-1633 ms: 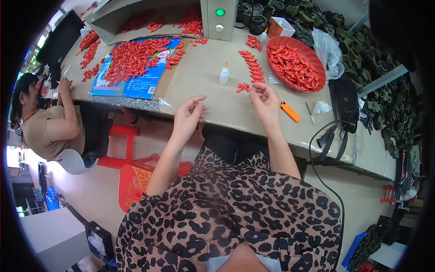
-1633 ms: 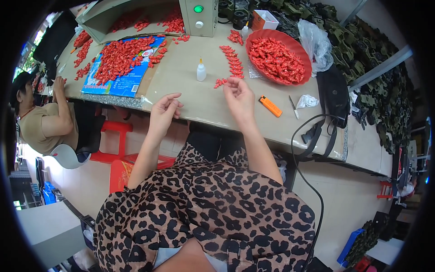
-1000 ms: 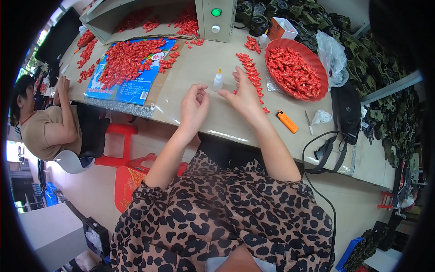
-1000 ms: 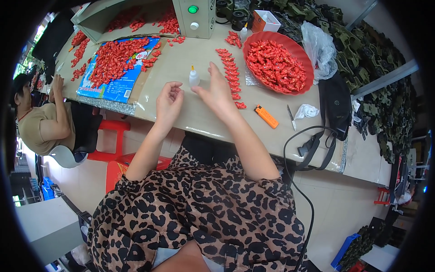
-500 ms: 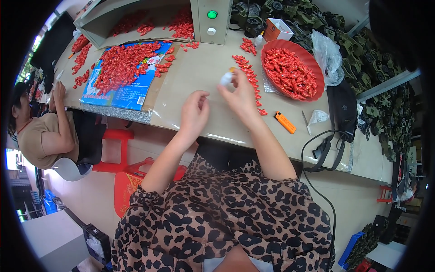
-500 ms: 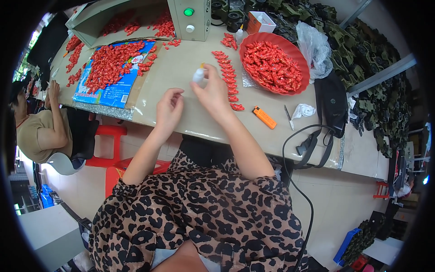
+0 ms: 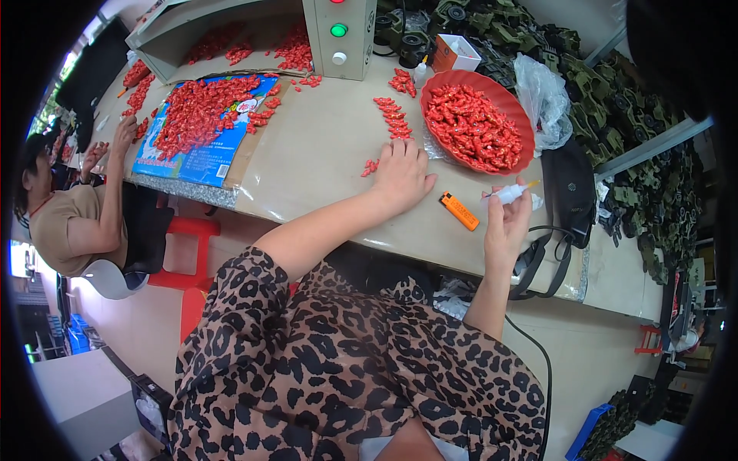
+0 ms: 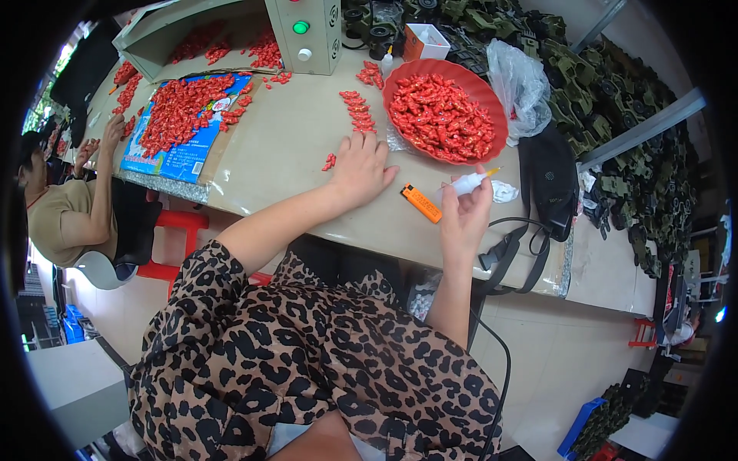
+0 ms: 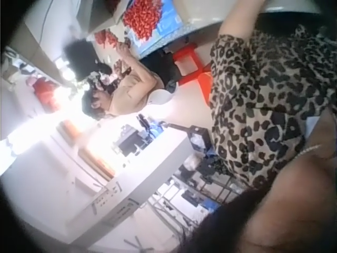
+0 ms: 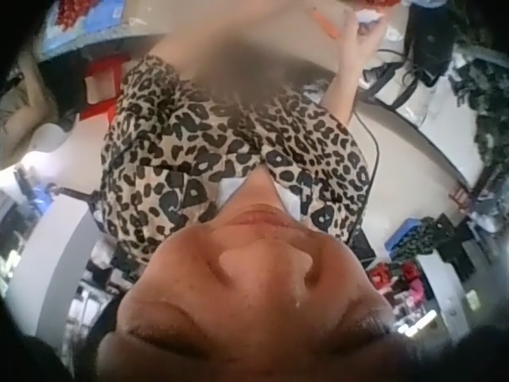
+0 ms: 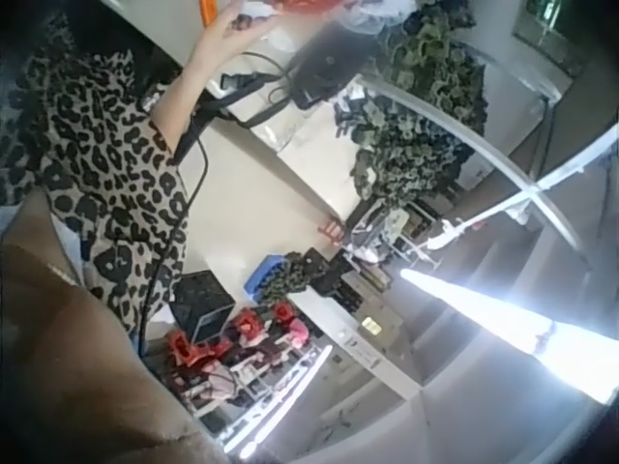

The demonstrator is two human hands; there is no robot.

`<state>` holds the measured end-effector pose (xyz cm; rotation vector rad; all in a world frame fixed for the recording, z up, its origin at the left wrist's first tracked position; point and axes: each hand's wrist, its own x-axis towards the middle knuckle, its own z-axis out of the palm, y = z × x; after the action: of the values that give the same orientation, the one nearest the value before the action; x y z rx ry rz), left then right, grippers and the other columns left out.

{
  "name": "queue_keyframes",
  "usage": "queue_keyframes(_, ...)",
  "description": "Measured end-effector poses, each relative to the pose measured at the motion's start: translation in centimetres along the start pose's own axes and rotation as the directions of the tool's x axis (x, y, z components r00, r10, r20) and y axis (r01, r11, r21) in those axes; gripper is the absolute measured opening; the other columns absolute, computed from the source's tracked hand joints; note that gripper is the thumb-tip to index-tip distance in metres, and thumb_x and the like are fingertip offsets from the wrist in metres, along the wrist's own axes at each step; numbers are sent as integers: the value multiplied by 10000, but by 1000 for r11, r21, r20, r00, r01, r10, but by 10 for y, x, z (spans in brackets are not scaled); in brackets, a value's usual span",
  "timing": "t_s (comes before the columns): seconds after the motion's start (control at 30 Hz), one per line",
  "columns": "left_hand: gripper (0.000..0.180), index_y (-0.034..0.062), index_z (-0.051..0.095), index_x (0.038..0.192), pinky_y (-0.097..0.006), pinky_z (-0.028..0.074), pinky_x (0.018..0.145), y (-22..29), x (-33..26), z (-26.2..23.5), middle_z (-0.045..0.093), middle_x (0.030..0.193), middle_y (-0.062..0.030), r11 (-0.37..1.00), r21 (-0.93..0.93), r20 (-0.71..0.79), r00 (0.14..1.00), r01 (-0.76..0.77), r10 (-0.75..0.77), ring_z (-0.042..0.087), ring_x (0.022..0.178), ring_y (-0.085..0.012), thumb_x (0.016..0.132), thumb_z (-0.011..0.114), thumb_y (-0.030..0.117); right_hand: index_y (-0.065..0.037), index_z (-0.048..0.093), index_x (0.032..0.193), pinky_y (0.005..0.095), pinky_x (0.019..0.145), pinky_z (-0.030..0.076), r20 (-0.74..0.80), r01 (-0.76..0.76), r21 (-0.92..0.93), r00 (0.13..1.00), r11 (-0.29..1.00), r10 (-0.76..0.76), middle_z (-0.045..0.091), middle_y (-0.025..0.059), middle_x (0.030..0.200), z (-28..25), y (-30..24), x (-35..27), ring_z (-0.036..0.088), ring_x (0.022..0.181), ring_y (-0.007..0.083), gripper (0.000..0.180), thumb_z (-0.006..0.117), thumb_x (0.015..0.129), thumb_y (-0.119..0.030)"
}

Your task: The person takes heated plastic toy pieces from a heating machine and applies glue to assemble the parts together using a glue bottle.

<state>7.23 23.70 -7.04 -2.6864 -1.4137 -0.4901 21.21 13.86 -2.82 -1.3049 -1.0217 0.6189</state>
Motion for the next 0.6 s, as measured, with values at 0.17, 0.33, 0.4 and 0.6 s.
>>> queue_keyframes(0.17, 225, 46, 497, 784, -382, 398, 631, 29, 16, 7, 462, 769, -121, 986, -156, -105, 993, -60, 43, 458, 791, -261, 716, 549, 254, 21, 208, 1225, 269, 775, 412, -7, -10, 102, 1000, 995, 11, 438, 158, 1018, -27, 4, 20, 506, 885, 172, 525, 493, 789, -36)
queue_keyframes(0.33, 181, 60, 487, 697, -345, 430, 496, 43, 30, 12, 453, 669, -92, 970, -180, -191, 973, -162, 127, 507, 631, -241, 692, 578, 216, 18, 221, 1226, 275, 787, 404, -36, 7, 92, 999, 996, -4, 457, 145, 1009, -42, 18, 40, 506, 889, 173, 505, 487, 806, -67)
queue_keyframes(0.4, 194, 61, 498, 677, -347, 431, 476, 47, 37, 11, 467, 644, -77, 968, -195, -204, 972, -159, 118, 520, 573, -237, 691, 588, 232, 19, 217, 1226, 271, 783, 406, -37, 12, 67, 999, 998, -10, 456, 144, 1010, -50, 23, 46, 505, 893, 171, 510, 489, 802, -64)
queue_keyframes(0.6, 200, 66, 524, 691, -352, 438, 493, 63, 142, -10, 520, 683, -77, 921, -355, -403, 915, -159, 3, 538, 589, -251, 706, 589, 254, 48, 213, 1210, 273, 791, 408, -116, 110, -11, 987, 994, -111, 438, 161, 1041, -66, 25, 59, 496, 909, 174, 526, 507, 783, -42)
